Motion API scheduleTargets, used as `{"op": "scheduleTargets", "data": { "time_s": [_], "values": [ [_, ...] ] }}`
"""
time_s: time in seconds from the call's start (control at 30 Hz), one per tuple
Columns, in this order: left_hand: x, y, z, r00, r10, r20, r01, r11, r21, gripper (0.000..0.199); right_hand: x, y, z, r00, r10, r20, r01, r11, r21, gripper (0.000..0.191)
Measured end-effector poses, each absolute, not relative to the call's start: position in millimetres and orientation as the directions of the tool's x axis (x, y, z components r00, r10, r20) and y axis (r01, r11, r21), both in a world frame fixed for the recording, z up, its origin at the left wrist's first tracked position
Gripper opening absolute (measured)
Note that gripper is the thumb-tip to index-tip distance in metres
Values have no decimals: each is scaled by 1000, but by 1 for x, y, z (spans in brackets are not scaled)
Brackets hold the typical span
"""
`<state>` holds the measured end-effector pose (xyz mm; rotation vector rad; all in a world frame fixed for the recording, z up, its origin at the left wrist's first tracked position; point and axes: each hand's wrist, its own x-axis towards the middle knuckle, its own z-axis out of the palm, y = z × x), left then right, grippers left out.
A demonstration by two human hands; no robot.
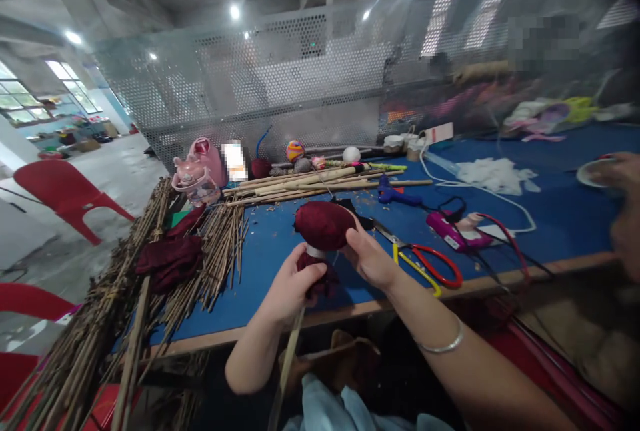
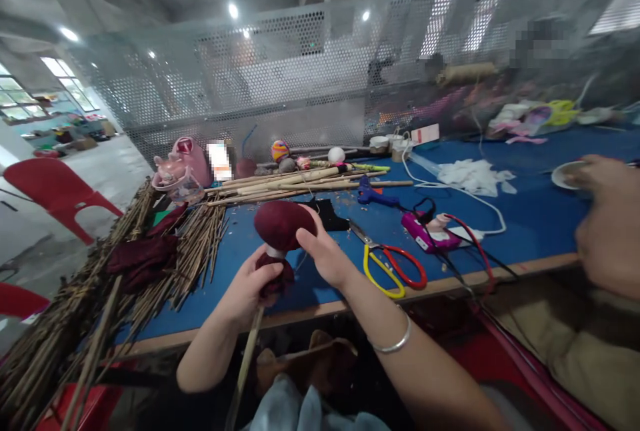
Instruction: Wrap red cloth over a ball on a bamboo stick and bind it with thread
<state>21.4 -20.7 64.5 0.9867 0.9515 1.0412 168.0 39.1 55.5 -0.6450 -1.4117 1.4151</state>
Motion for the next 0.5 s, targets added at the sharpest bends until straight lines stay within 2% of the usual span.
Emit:
{"op": "scheduleTargets", "data": {
  "time_s": [0.1, 0.2, 0.3, 0.37, 0.43, 0.5],
  "values": [
    [15, -20, 60, 315, 940, -130, -439, 265, 859, 33, 166, 33, 37, -597, 785, 163, -257, 5, -966, 59],
    [7, -16, 55, 324, 942, -85, -537, 258, 803, 29, 168, 23, 33, -663, 743, 97, -150, -5, -989, 51],
    [0, -11, 50, 310, 946, -93, -565, 262, 782, 30, 176, 17, 38, -549, 833, 68, -42, 54, -998, 36],
    [-4, -8, 46, 306, 944, -122, -567, 284, 773, 31, 183, 16, 39, -440, 895, 71, -4, 77, -997, 42],
    [-6, -5, 44, 297, 941, -164, -567, 312, 762, 32, 187, 16, 38, -324, 940, 109, -38, 102, -994, 50],
    [-6, -5, 42, 293, 936, -195, -550, 332, 766, 35, 188, 17, 37, -259, 955, 146, -97, 124, -987, 48]
  ]
}}
